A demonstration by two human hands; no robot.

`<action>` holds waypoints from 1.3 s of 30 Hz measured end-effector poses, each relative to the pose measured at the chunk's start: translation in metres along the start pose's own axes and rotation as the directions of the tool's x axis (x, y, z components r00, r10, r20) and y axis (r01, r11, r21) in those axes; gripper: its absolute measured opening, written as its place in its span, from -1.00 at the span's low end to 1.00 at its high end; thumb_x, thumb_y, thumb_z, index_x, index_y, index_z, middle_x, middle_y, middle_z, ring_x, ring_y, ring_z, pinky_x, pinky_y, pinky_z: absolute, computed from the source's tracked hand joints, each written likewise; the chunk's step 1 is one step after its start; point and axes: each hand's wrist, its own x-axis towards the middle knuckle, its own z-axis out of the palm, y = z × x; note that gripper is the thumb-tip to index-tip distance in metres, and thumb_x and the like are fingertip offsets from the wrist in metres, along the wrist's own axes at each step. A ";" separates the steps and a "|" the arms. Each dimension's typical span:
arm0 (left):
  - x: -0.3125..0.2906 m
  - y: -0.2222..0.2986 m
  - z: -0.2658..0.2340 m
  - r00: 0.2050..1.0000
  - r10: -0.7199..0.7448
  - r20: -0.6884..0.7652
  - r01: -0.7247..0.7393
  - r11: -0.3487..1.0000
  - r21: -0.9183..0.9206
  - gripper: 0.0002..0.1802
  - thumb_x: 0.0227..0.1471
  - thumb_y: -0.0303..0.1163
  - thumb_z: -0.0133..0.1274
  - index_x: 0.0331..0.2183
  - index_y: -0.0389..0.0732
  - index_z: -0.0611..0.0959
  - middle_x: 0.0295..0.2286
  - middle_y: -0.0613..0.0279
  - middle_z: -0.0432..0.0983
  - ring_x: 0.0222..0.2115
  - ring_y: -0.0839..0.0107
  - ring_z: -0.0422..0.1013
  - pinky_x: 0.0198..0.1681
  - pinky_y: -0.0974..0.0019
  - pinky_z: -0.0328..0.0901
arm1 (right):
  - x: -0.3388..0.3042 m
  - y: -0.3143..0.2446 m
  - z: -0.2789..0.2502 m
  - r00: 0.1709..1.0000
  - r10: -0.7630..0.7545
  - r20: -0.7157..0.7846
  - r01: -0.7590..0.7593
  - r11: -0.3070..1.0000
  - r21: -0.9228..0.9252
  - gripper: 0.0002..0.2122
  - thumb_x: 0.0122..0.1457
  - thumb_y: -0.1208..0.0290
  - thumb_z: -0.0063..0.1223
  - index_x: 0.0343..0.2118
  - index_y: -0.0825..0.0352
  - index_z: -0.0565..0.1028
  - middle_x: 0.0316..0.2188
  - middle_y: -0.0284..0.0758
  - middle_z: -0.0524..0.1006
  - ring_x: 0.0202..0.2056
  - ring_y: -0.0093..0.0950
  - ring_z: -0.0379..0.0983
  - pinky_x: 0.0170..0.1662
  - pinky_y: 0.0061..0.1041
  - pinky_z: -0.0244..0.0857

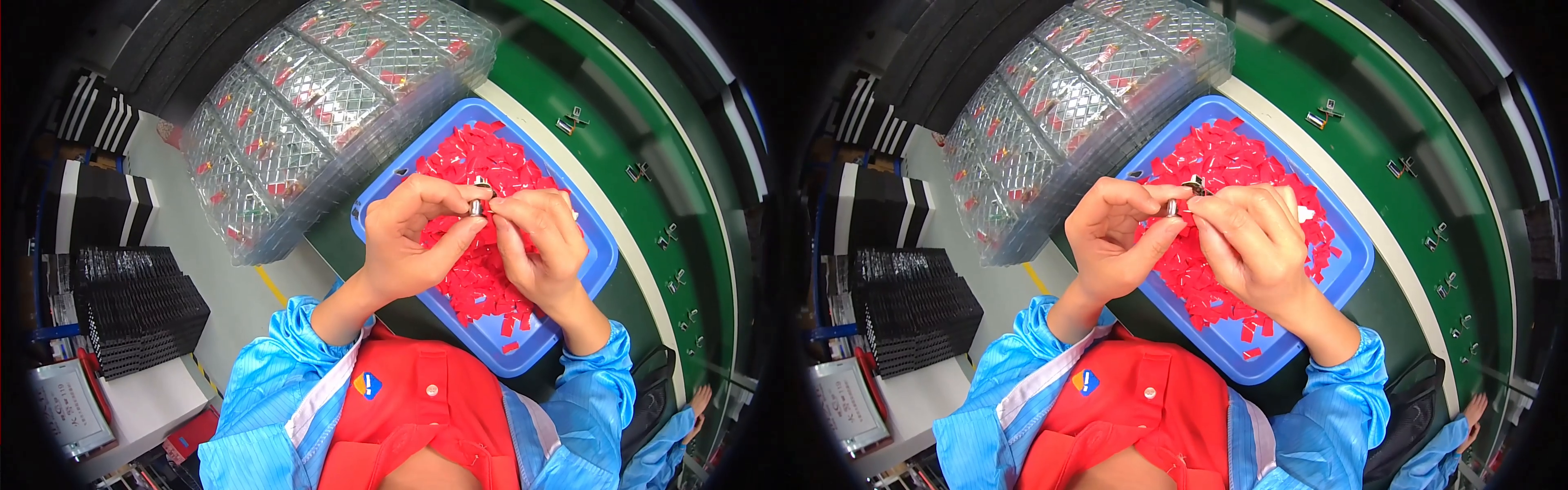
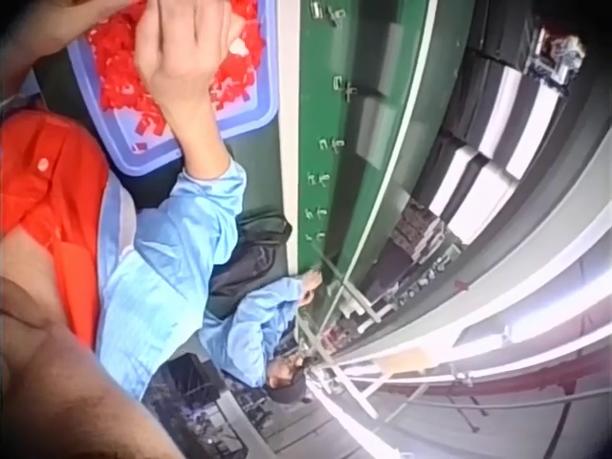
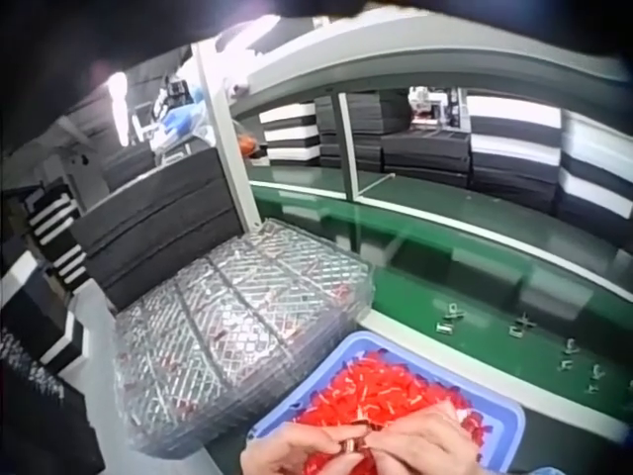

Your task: The person assembles small electronic components by hand, snapping together black and red plastic parts at a factory workstation.

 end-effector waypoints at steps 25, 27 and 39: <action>0.061 0.044 -0.112 0.880 -0.344 0.327 0.043 0.744 0.667 -0.87 -0.15 -0.61 0.13 -0.41 -0.33 0.64 -0.40 0.08 0.59 -0.32 0.30 0.53 -0.21 0.32 0.37 | 0.069 0.244 0.016 0.878 0.425 0.220 -0.297 0.845 -0.445 -0.65 -0.12 0.68 -0.04 -0.18 0.37 0.49 -0.27 -0.08 0.47 -0.20 -0.08 0.41 -0.13 -0.23 0.31; 0.104 0.013 -0.135 0.899 -0.322 0.298 -0.034 0.626 0.779 -0.90 -0.11 -0.53 0.12 -0.43 -0.30 0.65 -0.44 0.09 0.59 -0.37 0.31 0.54 -0.27 0.33 0.38 | 0.074 0.212 0.004 0.909 0.352 0.224 -0.253 0.891 -0.376 -0.67 -0.09 0.66 0.00 -0.18 0.38 0.47 -0.28 -0.11 0.47 -0.25 -0.13 0.45 -0.18 -0.29 0.33; 0.265 -0.135 -0.160 0.983 0.146 -0.108 0.035 0.428 0.903 -0.87 -0.12 -0.48 0.06 -0.41 -0.24 0.62 -0.46 0.02 0.58 -0.37 0.16 0.53 -0.28 0.22 0.40 | 0.027 0.069 -0.033 0.961 0.181 0.208 -0.148 0.975 -0.166 -0.73 -0.05 0.69 0.03 -0.22 0.36 0.49 -0.32 -0.19 0.49 -0.27 -0.25 0.44 -0.20 -0.38 0.33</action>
